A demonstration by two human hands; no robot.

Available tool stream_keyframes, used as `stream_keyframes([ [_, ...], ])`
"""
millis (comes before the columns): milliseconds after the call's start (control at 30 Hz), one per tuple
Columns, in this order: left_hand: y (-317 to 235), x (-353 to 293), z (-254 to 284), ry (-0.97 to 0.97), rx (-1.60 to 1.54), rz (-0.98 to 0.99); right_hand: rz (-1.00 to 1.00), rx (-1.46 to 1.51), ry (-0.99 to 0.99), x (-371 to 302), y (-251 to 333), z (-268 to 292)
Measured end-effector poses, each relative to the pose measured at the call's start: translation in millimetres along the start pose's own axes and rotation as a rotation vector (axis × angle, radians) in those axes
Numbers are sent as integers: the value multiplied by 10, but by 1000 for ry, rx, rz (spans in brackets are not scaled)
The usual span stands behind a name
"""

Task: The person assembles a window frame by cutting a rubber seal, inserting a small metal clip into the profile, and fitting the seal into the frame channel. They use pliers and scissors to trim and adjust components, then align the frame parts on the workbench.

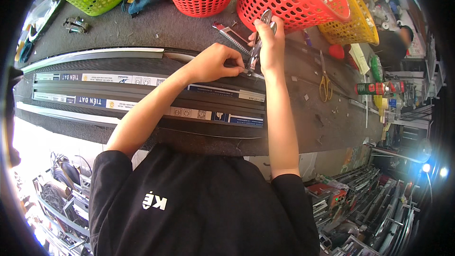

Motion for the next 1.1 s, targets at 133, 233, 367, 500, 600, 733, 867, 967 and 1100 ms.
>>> stream_keyframes([
  [133, -17, -3, -2, 20, 35, -16, 9, 14, -31, -7, 2, 11],
  [233, 9, -4, -20, 36, 45, -4, -23, -56, -58, -19, -50, 14],
  [367, 36, 0, -15, 22, 60, -10, -10, -69, -97, -22, -79, 16],
  [500, 78, 3, -28, 23, 54, 2, -20, -45, -158, 1, -121, 57],
  [600, 115, 5, -36, 17, 112, 19, -12, -44, -183, 27, -120, 84],
  [733, 131, -4, -35, -11, 100, 26, -41, 23, -222, 55, -152, 121],
  [867, 148, -10, -55, -2, 104, 43, -4, 73, -231, 62, -156, 120],
  [967, 151, -9, -51, 3, 113, 53, 123, 91, -149, 68, -65, 42],
  [1100, 140, 15, -30, -2, 167, 38, 120, 259, -260, -8, -74, 184],
])
Point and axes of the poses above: each hand's wrist, its own x-axis towards the middle knuckle, its own z-axis out of the back of the hand, y = z × x, the point moved 10 cm from there along x, towards the middle knuckle, and after that the axes turned 5 degrees about -x, right-handed, at the moved point
